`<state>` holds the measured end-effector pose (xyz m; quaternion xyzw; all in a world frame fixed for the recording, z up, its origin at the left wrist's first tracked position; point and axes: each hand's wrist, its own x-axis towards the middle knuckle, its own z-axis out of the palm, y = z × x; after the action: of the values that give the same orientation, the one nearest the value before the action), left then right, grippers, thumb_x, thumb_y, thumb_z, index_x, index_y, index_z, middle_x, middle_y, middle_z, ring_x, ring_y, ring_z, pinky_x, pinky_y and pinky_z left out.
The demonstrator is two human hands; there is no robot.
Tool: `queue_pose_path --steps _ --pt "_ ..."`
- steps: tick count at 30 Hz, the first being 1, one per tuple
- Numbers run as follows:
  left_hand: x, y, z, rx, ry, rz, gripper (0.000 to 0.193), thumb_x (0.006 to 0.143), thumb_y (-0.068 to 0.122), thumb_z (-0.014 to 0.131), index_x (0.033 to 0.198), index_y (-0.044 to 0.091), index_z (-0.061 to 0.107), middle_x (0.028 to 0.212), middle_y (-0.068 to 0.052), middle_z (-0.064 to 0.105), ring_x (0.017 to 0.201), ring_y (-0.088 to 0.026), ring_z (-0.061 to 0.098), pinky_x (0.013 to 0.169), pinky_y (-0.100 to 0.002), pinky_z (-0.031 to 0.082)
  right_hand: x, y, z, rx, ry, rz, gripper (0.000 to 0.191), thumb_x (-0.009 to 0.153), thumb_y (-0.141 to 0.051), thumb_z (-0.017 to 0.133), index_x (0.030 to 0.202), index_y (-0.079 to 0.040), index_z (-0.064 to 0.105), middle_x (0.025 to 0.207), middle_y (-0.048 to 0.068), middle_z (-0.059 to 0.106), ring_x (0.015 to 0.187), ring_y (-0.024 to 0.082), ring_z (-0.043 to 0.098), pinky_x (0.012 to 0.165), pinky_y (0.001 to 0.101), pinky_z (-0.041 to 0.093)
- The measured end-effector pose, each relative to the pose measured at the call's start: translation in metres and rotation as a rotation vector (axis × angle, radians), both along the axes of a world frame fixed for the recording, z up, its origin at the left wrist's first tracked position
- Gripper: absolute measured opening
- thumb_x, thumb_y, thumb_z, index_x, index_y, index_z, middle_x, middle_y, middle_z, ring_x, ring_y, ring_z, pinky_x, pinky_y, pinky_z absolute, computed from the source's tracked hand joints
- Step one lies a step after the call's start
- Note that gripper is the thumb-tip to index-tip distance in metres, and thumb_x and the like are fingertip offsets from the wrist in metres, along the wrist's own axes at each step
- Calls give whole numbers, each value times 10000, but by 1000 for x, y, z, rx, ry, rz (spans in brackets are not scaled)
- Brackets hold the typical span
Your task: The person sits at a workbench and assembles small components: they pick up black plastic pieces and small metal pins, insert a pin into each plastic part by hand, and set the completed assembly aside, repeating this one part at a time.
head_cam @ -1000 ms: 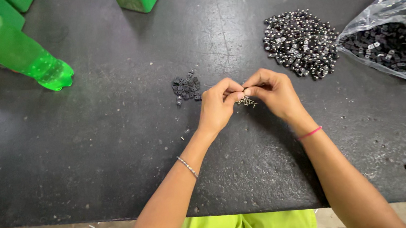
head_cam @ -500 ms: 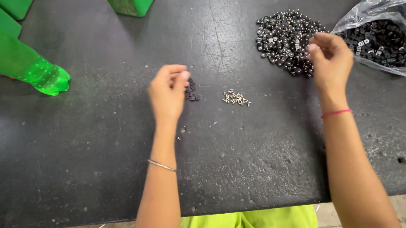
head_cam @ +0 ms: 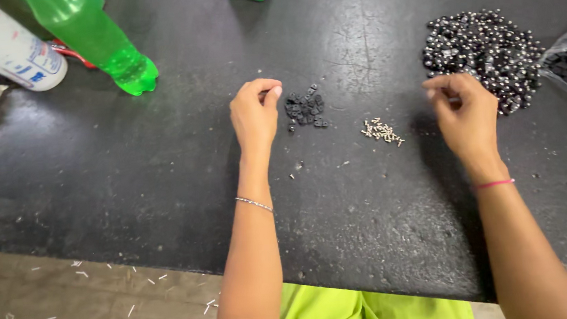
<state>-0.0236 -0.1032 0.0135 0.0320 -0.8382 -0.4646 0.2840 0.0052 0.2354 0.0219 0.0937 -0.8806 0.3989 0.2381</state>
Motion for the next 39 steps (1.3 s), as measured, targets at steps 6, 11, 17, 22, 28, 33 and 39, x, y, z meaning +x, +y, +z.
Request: queue_pose_path --steps 6,11,17,22,28,33,39 --pt "0 3 0 -64 -32 19 73 870 92 750 940 97 769 910 -80 726 806 -251 727 724 -370 554 -3 0 -4 66 -116 44 138 993 -36 696 1119 -53 749 1029 83 721 848 159 688 780 291 544" --pt "0 1 -5 -111 -74 44 88 864 79 749 948 94 771 933 -80 724 820 -275 706 729 -388 542 -4 5 -7 159 -196 95 148 951 -70 733 1094 -72 772 982 84 686 840 194 680 774 325 538" --pt "-4 6 -9 -135 -107 35 76 859 111 772 933 99 781 928 -76 718 846 -278 694 753 -407 537 -5 4 -4 137 -222 145 134 936 -83 736 1066 -65 763 1041 77 667 848 196 674 783 325 549" --pt "-4 8 -11 -185 -89 30 161 762 161 857 898 104 793 939 -77 697 871 -288 660 770 -410 531 -4 2 -1 159 -248 150 153 927 -89 751 1077 -61 759 1046 93 657 852 215 680 799 334 557" --pt "-2 9 -8 -200 -138 20 154 758 143 853 902 130 799 980 -59 693 874 -267 656 776 -401 536 -2 0 1 137 -267 162 163 919 -89 743 1079 -61 748 1069 93 658 882 223 699 811 342 571" --pt "-1 10 -8 -186 -118 5 165 800 143 836 958 155 790 986 -60 681 878 -270 646 781 -403 528 -2 -1 3 144 -230 169 164 910 -85 749 1072 -59 749 1069 92 661 879 226 698 806 341 570" --pt "0 13 -10 -307 -47 -25 187 760 185 866 939 187 809 989 -64 666 968 -304 607 832 -416 509 -2 -2 2 126 -236 196 161 910 -81 745 1067 -47 740 1060 97 649 867 219 694 793 333 574"
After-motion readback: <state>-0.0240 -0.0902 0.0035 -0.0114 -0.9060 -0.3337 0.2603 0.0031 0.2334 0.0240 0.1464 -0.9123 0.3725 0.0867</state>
